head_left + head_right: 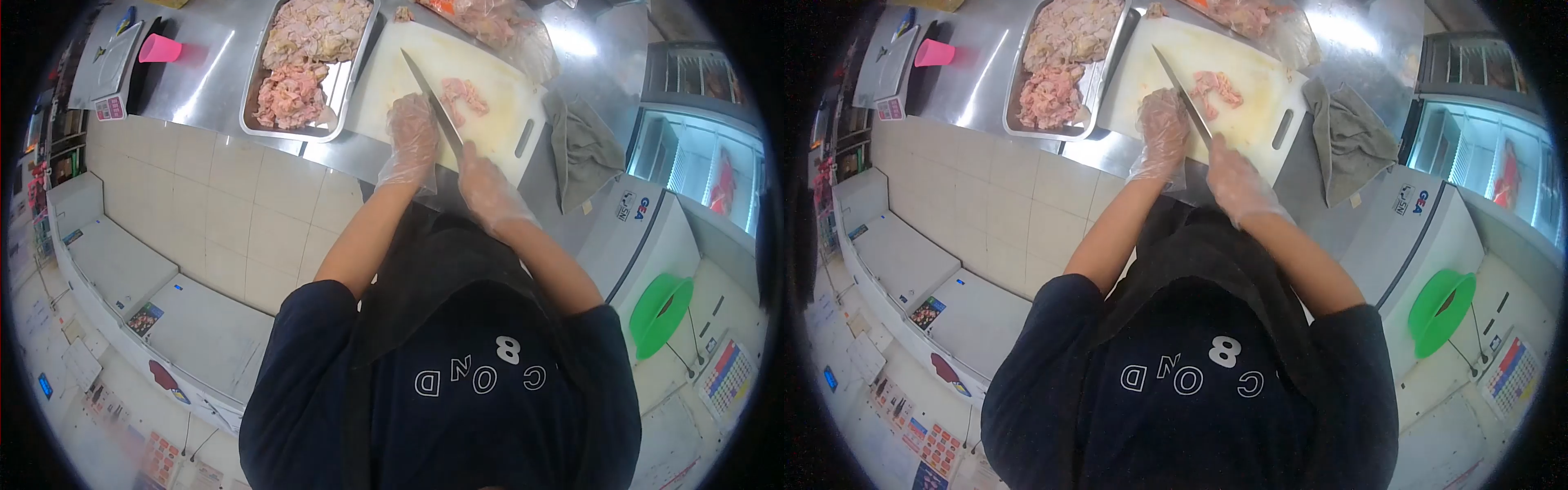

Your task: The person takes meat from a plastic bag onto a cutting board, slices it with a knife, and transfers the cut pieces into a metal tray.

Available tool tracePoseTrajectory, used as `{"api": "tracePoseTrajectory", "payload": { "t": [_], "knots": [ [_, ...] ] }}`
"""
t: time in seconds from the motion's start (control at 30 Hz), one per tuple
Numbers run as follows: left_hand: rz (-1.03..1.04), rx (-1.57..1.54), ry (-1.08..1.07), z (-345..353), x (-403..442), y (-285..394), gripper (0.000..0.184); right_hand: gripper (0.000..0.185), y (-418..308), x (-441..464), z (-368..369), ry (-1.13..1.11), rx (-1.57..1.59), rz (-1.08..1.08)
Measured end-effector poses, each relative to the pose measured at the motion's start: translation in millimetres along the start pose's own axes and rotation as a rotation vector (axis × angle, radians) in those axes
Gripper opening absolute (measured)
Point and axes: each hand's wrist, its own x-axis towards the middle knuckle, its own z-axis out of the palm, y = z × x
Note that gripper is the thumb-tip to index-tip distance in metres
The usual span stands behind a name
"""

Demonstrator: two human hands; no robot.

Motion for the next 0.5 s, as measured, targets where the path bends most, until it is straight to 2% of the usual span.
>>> {"api": "tracePoseTrajectory", "payload": {
  "t": [0.1,0.17,0.27,0.37,0.5],
  "knots": [
    [0.015,-0.055,0.039,-4.1,0.3,2.1,0.007,0.033,-10.0,37.8,5.4,0.058,0.042,-0.031],
    [0.019,-0.029,-0.047,-10.6,2.4,4.5,0.007,0.036,-17.5,55.0,-0.5,0.073,0.077,-0.033],
    [0.081,0.008,-0.138,-22.4,-5.9,2.8,0.01,0.037,-28.6,59.4,-11.1,0.155,0.22,-0.06],
    [0.143,-0.082,-0.075,-22.5,-12.3,-4.6,0.014,0.033,-14.9,42.4,-9.2,0.197,0.279,-0.099],
    [0.09,-0.204,-0.001,-41.9,-12.5,-1.9,0.018,0.031,22.5,-14.1,-6.8,-0.045,0.105,-0.021]
  ]
}}
